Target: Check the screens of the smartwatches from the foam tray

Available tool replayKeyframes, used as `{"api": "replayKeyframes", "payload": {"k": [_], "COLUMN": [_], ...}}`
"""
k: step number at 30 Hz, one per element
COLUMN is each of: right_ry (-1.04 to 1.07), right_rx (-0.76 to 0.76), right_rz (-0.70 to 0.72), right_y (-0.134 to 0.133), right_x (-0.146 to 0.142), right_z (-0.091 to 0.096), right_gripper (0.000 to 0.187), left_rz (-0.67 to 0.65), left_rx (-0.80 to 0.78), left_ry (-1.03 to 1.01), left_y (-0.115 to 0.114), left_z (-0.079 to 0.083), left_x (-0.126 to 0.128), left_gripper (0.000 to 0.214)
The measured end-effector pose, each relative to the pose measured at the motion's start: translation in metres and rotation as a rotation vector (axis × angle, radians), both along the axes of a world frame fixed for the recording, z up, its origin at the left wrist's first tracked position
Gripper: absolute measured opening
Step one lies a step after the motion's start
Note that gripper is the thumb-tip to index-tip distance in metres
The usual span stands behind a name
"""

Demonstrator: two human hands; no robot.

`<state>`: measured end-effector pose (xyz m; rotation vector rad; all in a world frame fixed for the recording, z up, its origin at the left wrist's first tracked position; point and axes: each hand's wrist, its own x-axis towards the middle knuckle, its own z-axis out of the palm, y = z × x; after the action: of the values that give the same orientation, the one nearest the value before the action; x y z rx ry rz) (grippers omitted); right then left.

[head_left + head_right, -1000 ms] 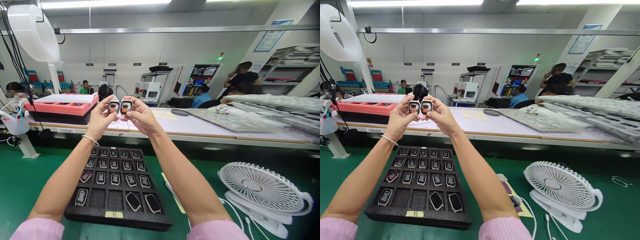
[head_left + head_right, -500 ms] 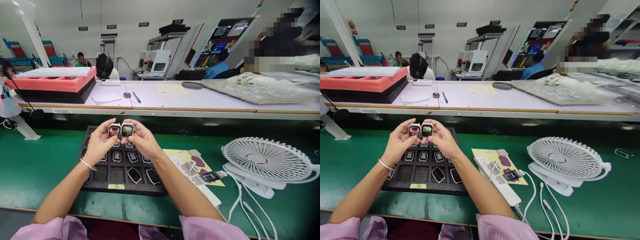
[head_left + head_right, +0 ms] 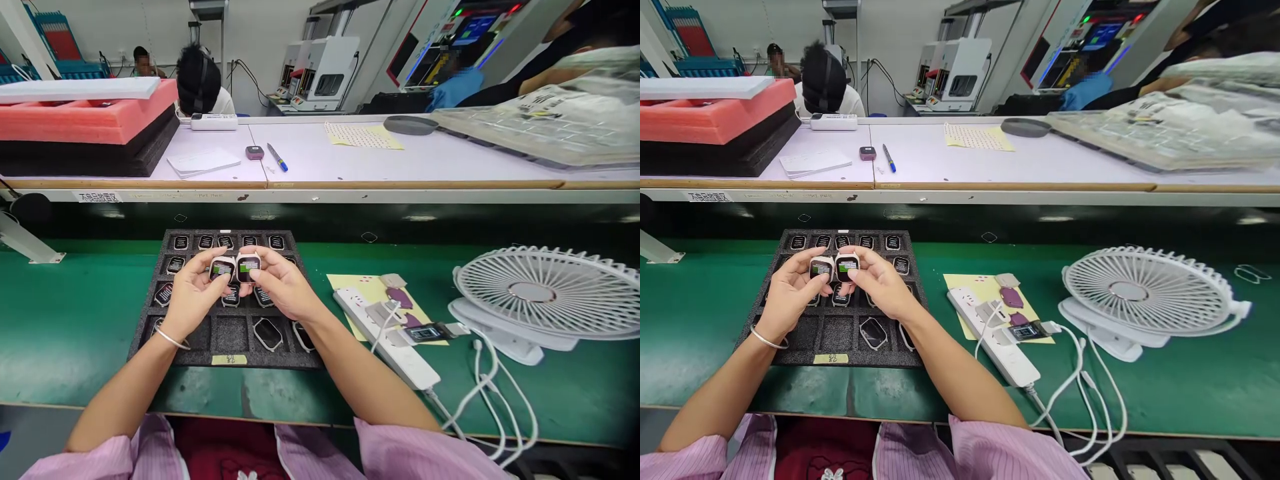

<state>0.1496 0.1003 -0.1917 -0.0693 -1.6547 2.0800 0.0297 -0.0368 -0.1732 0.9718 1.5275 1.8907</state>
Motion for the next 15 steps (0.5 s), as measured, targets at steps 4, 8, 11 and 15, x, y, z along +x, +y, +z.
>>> {"api": "replayKeyframes", "payload": {"k": [4,8,11,15], "right_ry": [0.011,-0.004,-0.03,-0.037], "right_rx": [0.006,0.02,0.022,0.033], "right_rz": [0.003,-0.024,-0.045,-0.048], "right_y": [0.0013,0.0016,0.0015,0.0015], "right_x": [0.0009,0.0003,-0.0009,-0.001], "right_z": [-0.001,-0.0016,-0.0023,-0.0029], "right_gripper": [0.039,0.034,0.031,0.035], "left_rz": [-0.03,-0.045,-0.034,-0.049], "left_rx": [-0.011,-0.025,-0.041,-0.029], "left_ry": [-0.006,-0.017,-0.016,-0.023], "left_y": [-0.0022,-0.0033,-0.003,-0.0033], "left_z": [-0.0001,-0.0014,-0.0024,-0.0033], "left_x": [0.0003,0.0003,0.0,-0.0006], "left_gripper": [0.044,0.041,0.04,0.041]}}
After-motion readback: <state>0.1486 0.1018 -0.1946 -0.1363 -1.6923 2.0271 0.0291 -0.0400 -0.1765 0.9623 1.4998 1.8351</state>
